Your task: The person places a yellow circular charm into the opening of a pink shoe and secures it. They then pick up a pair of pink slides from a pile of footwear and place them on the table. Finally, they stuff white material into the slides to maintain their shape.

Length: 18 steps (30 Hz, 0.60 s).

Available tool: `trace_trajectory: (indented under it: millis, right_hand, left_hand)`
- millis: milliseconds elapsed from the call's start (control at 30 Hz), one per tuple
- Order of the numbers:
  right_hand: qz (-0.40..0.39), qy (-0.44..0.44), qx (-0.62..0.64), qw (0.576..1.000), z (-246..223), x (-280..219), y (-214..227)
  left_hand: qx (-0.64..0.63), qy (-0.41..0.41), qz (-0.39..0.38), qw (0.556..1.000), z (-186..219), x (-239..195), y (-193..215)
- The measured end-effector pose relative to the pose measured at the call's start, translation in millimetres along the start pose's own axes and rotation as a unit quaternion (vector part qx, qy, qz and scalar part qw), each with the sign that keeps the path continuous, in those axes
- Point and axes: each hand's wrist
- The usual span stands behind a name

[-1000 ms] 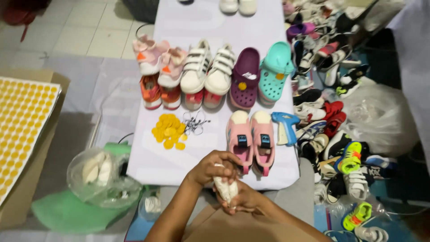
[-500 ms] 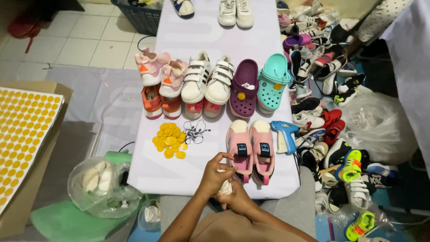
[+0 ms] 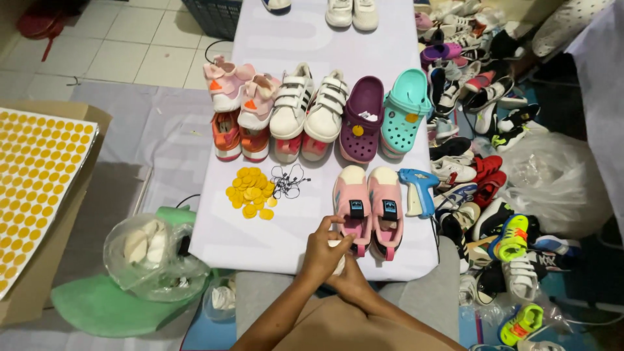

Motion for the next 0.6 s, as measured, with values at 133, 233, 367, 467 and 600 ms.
trace_trajectory:
  millis: [133,233,367,467,600]
  right_hand:
    - [-0.089,-0.014,0.314,0.945,-7,-7,5]
    - [-0.231,-0.017,0.456,0.86,-36,-15,9]
    - [-0.389,-0.044,0.506,0.769,-39,-19,12]
    - [-0.374,0.012,0.457,0.807,-61,-19,15]
    - [-0.325,-0.001,0.455,0.829,-35,-16,11]
  left_hand:
    - [-0.19,-0.008,-0.191,0.963,-7,11,25]
    - [-0.383,-0.058,-0.362,0.848,-3,17,47]
    - [-0.508,-0.106,-0.498,0.694,10,15,37]
    - [-0.387,-0.112,-0.447,0.799,23,16,42]
    - [-0.353,-0.078,-0.423,0.831,19,9,39]
Point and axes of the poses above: each hand's wrist, its own x-axis towards the middle knuckle, its own y-axis out of the back of the hand, z = x × y, and after that the axes turned 13 degrees about -z, right-handed
